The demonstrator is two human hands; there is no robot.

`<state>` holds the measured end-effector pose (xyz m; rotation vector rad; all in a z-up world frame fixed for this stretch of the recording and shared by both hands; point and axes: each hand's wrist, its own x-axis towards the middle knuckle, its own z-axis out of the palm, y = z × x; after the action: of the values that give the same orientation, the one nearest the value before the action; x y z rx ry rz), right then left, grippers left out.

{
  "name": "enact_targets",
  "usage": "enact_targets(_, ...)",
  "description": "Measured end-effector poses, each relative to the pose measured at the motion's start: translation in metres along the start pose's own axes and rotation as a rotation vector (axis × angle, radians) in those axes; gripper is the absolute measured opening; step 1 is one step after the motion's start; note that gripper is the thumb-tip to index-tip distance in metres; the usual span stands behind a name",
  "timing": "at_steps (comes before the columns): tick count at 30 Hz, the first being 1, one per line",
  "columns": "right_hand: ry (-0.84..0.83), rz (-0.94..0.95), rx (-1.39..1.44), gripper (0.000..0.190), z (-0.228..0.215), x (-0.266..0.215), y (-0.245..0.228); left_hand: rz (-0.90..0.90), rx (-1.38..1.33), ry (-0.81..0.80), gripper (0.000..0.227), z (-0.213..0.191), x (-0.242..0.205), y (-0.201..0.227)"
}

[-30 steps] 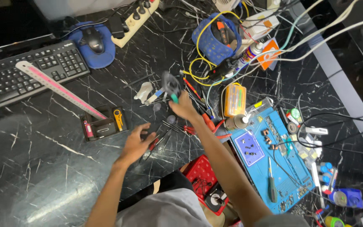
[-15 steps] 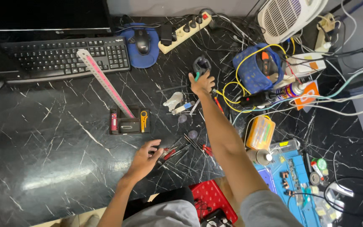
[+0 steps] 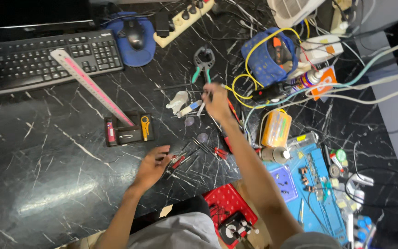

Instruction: The person organizes various tools on a cluttered black marble desk. They pick up and place down items such as pliers, screwdrivers, a ruler, and a tape measure, arranging them into a neat pile near the center of the workspace.

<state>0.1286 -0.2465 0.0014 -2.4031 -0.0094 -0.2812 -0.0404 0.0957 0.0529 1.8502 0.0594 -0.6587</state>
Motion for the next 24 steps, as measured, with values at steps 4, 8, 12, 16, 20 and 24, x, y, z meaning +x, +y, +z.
enact_targets(4, -0.231, 0.098, -0.084, 0.011, 0.0, -0.118, -0.038, 0.164, 0.223, 0.001, 0.053, 0.014, 0.027, -0.034)
enact_targets(8, -0.376, 0.209, -0.21, 0.035, 0.015, -0.193, -0.021, 0.23, 0.626, -0.034, 0.07, 0.038, 0.034, -0.035)
enact_targets(12, -0.267, 0.225, -0.17, 0.046, 0.023, -0.228, -0.033, 0.327, 0.922, 0.003, 0.061, 0.066, 0.038, -0.047)
enact_targets(16, -0.091, 0.238, -0.354, 0.033, 0.014, -0.244, -0.039, 0.409, 1.03, 0.06, 0.055, 0.075, 0.04, -0.065)
enact_targets(20, -0.084, 0.423, -0.481, 0.052, 0.019, -0.25, -0.022, 0.388, 1.044, 0.064, 0.04, 0.077, 0.04, -0.072)
enact_targets(24, 0.089, 0.456, -0.533, 0.024, -0.011, -0.222, -0.035, 0.388, 1.06, 0.042, 0.034, 0.075, 0.042, -0.076)
